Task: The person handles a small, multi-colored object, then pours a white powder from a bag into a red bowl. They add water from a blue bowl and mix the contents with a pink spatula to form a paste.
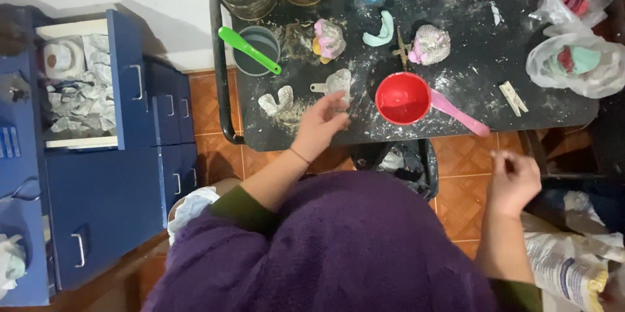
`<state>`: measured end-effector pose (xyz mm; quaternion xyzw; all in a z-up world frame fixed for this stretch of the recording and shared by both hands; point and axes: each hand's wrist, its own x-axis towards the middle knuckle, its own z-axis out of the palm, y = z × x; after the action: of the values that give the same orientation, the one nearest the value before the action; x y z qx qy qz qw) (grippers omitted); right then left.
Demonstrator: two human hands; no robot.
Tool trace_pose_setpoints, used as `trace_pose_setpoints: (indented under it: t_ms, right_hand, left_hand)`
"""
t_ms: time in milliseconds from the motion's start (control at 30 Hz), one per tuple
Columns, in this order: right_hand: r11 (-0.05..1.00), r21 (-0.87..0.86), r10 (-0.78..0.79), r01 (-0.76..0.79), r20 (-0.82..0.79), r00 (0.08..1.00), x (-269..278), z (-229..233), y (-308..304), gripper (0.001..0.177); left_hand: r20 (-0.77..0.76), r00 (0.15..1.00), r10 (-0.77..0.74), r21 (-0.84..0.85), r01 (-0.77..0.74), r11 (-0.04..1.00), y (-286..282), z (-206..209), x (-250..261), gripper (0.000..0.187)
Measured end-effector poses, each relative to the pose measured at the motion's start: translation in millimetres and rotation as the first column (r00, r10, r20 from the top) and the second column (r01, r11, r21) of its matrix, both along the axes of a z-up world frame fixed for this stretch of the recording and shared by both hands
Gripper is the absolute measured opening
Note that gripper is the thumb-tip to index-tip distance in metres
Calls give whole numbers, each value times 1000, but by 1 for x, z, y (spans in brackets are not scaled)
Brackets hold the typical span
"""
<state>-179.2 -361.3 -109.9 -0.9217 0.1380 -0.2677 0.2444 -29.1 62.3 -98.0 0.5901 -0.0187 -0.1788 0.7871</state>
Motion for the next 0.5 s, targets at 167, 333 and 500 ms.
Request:
trace_pose_setpoints:
  t_ms: [167,333,500]
  right_hand:
    - [962,240,-123,132,-55,991,-48,-31,-5,19]
    - [863,446,-210,235,-106,972,-95,-63,-4,32]
    - [894,316,-268,317,-189,945,-111,-37,27,37]
  left_hand:
    - [98,994,47,258,-71,964,39,29,16,26]
    - [306,952,32,499,-189,846,59,88,39,19]
    - [419,906,-50,512,-190,838,87,86,61,35]
